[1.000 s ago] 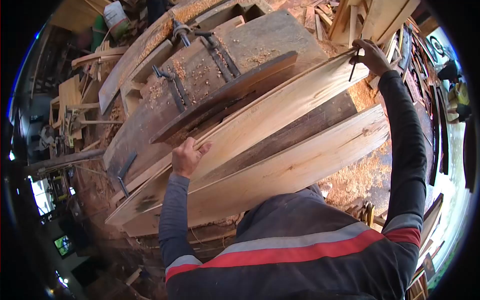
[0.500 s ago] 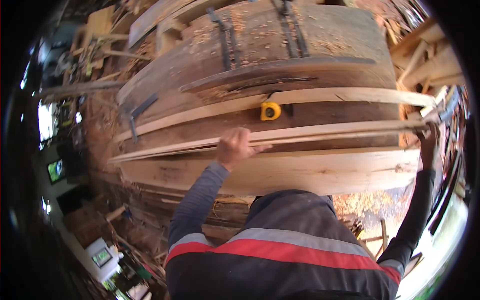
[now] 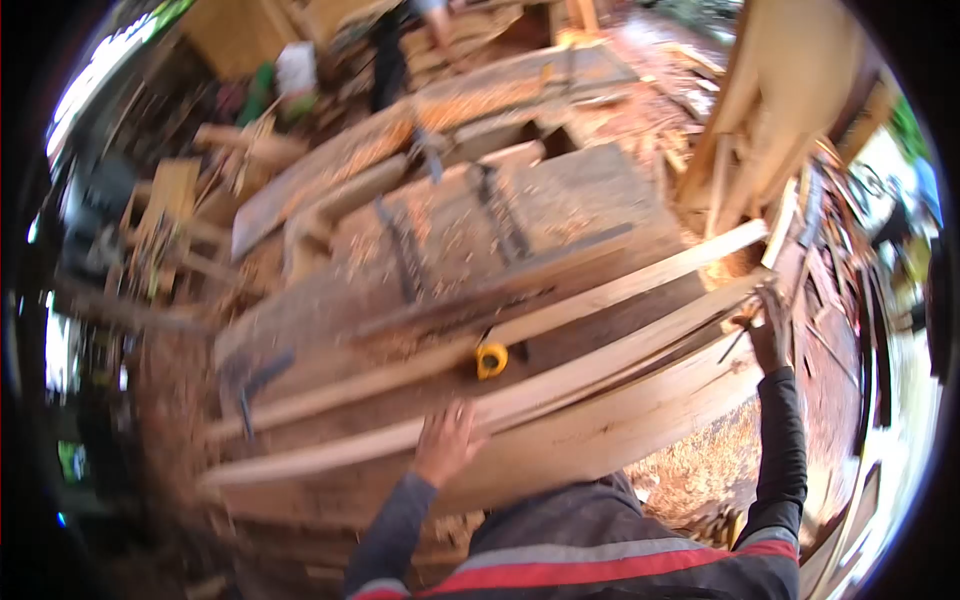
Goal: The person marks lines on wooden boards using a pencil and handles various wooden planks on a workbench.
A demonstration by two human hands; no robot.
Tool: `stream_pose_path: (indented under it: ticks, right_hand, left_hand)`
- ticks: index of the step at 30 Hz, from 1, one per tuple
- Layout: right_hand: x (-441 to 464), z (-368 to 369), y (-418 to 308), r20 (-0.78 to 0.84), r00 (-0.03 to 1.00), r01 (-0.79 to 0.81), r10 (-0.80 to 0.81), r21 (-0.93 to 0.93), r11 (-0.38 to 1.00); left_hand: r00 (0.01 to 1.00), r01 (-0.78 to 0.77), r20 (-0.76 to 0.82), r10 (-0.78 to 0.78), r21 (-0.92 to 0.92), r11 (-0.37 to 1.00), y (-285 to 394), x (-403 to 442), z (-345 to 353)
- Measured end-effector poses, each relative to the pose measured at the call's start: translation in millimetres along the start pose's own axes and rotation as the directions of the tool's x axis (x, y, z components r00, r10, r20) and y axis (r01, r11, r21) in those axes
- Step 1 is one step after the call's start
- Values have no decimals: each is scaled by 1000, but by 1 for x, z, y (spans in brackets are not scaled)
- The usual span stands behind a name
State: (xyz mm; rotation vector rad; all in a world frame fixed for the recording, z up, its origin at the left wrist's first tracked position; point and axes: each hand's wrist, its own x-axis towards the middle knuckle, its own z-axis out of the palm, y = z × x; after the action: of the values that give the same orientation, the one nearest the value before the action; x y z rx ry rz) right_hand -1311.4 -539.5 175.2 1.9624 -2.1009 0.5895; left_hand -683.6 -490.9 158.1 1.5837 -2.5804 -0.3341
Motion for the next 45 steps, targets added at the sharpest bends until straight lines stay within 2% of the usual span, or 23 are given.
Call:
stream_pose_path:
  ticks: [1,3,5,6,8,12,13,14,16,17,19,21,22,23,25,26,28,29,32,35,38,41,45]
  right_hand:
    - [-13,4,-9,-78,997,33,-23,135,990]
    - [-36,-13,-50,-87,996,-10,15,58,998]
    - [-62,-24,-79,-161,987,-14,22,52,999]
    - [-81,-24,-88,-172,981,-78,88,65,995]
    - [-121,-20,-98,-190,962,-180,195,91,979]
    - [-186,-33,-110,-200,933,-286,299,88,954]
    - [-198,-41,-117,-207,922,-312,329,111,944]
    - [-214,-46,-122,-227,935,-270,272,42,962]
    - [-244,-52,-132,-144,908,-404,393,-59,913]
    - [-260,-53,-135,-156,904,-404,398,-8,915]
    - [-280,-66,-150,-136,889,-447,438,-46,893]
    - [-312,-75,-167,-53,796,-604,603,-11,797]
    - [-329,-70,-169,-95,827,-561,555,-61,826]
    - [-349,-68,-173,-62,814,-580,577,-63,812]
    - [-390,-67,-186,52,725,-685,687,-54,726]
    - [-410,-68,-193,47,712,-699,701,-59,713]
    - [-444,-72,-205,199,576,-790,793,-112,603]
    - [-458,-72,-211,206,572,-792,794,-112,600]
    - [-483,-79,-225,308,251,-909,918,-252,333]
    - [-483,-88,-232,301,196,-906,933,-308,290]
    - [-487,-77,-223,303,134,-936,943,-275,221]
    - [-455,-85,-222,373,84,-941,924,-274,196]
    - [-428,-86,-212,369,149,-907,918,-319,275]
  left_hand:
    - [998,-15,60,19,-52,999,-2,-4,-2]
    - [996,-33,79,42,-119,992,-1,-4,-19]
    - [961,-189,162,222,-201,961,-16,-13,9]
    - [958,-213,150,245,-198,957,-15,-18,16]
    - [880,-444,140,454,-100,890,-2,-27,29]
    - [877,-445,104,470,-198,874,-5,-26,31]
    - [785,-569,138,604,-229,790,-9,-20,28]
    - [792,-540,114,600,-328,775,-17,-13,27]
    - [811,-478,91,578,-466,744,-42,8,27]
    - [819,-483,64,570,-459,746,-46,25,23]
    - [828,-496,17,560,-446,746,-39,50,21]
    - [816,-518,-5,579,-453,726,-28,67,21]
    - [812,-522,-9,583,-457,720,-25,74,22]
    - [811,-524,-15,585,-463,715,-22,78,22]
    - [808,-524,-19,589,-480,703,-20,84,21]
    - [807,-524,-22,590,-488,698,-17,87,22]
    - [806,-520,-23,591,-504,689,-15,93,21]
    - [808,-514,-23,589,-516,686,-14,94,19]
    - [823,-487,-20,568,-542,685,-12,98,18]
    - [833,-468,-25,553,-566,678,-12,101,16]
    - [846,-449,-35,532,-585,676,-17,105,15]
    - [863,-417,-36,504,-613,671,-21,110,15]
    - [886,-375,-46,461,-653,658,-25,117,13]
